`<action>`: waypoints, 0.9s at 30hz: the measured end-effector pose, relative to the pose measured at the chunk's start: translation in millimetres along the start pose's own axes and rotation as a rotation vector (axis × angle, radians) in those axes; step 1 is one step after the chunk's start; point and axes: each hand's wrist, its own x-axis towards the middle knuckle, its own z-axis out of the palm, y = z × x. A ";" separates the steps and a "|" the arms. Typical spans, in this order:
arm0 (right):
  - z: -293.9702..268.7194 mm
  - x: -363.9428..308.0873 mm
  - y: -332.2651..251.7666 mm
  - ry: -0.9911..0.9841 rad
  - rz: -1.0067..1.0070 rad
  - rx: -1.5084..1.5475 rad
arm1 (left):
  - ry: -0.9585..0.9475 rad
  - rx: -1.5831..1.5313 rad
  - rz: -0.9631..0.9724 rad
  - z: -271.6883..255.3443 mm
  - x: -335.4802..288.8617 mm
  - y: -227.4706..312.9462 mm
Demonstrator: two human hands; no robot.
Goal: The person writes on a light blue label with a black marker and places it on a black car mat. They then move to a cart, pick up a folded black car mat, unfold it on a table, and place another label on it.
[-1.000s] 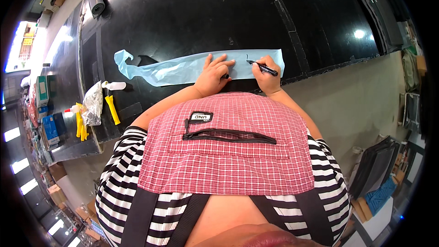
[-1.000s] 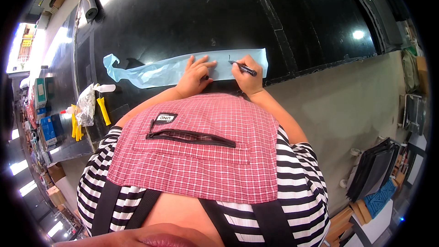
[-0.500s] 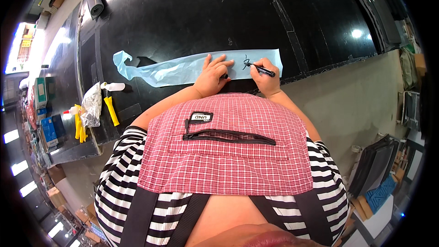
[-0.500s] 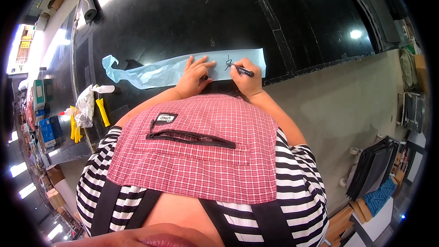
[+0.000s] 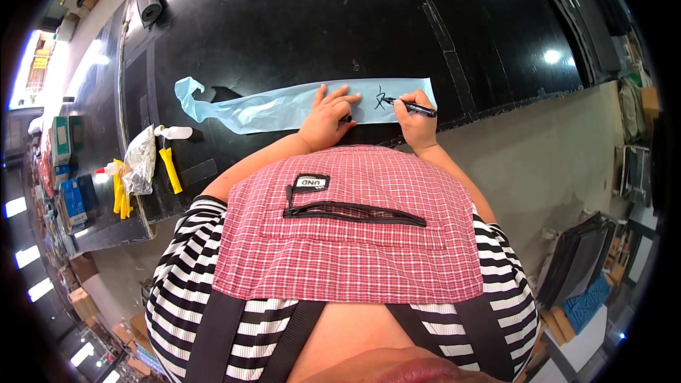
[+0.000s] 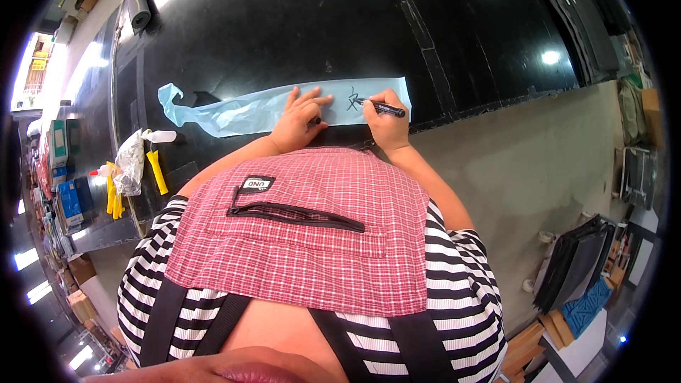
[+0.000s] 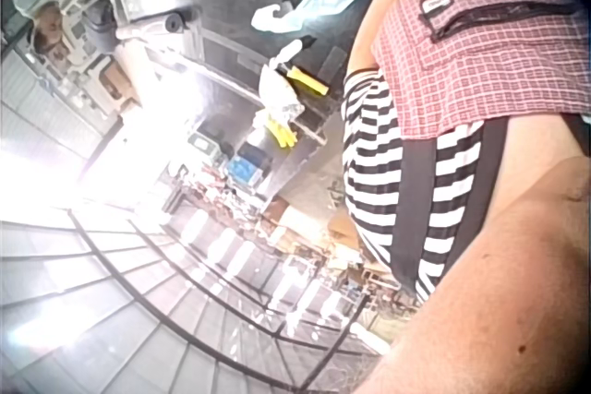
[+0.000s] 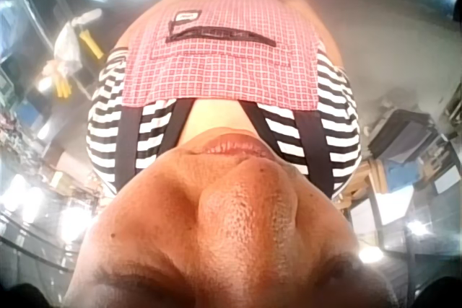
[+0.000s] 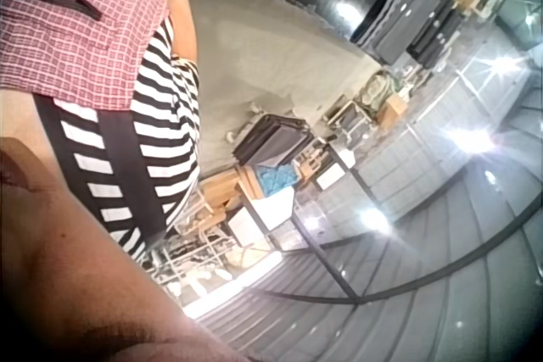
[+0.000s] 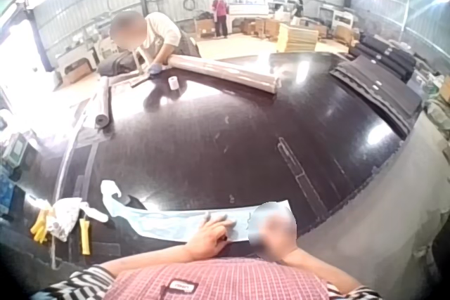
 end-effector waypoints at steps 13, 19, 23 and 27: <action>-4.0 2.6 5.5 -0.029 -0.105 -0.105 | 0.008 -0.026 0.007 -0.7 -0.4 1.5; -9.3 7.3 9.6 0.002 0.020 0.013 | 0.001 -0.026 0.007 -0.3 -0.7 0.3; -7.7 18.1 -1.5 0.041 0.005 0.200 | 0.055 -0.041 0.039 -5.4 -1.4 -2.4; -2.5 35.3 -4.7 -0.046 -0.149 0.063 | 0.193 0.050 0.042 -26.1 17.3 -2.9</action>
